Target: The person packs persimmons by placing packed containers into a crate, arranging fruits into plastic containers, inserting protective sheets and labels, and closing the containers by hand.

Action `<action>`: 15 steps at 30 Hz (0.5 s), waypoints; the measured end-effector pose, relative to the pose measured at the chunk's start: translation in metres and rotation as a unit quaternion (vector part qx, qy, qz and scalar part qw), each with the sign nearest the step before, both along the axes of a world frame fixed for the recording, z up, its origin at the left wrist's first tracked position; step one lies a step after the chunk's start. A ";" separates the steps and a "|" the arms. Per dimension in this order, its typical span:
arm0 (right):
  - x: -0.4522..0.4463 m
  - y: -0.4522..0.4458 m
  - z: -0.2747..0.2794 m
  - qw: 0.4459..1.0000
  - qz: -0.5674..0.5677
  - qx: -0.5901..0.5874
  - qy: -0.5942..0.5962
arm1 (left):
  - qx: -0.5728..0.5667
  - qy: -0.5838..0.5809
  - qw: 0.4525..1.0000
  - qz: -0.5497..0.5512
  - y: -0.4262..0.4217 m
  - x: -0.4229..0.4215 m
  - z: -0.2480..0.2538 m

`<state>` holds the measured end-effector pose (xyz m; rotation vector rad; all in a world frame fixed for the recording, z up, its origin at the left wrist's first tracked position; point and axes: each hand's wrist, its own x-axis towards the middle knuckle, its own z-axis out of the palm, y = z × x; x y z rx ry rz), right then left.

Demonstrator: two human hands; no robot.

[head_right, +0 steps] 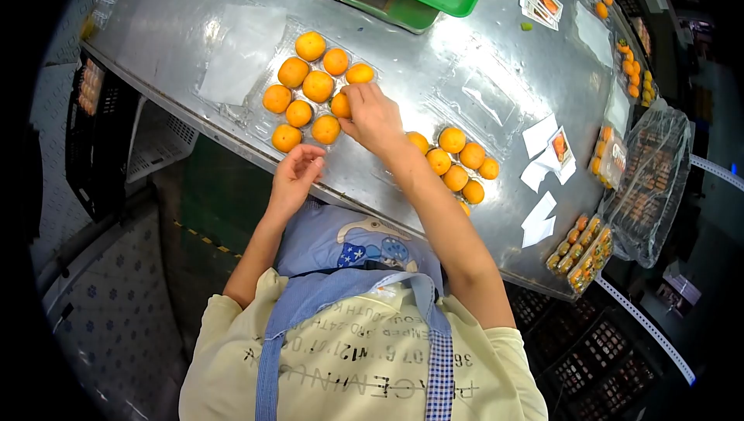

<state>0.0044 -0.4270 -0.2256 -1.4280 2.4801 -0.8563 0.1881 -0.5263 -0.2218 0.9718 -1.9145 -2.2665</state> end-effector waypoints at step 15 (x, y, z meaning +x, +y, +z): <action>-0.038 0.118 0.043 0.942 -0.208 -0.074 -0.253 | -0.579 -0.022 0.805 -0.126 -0.005 -0.051 0.019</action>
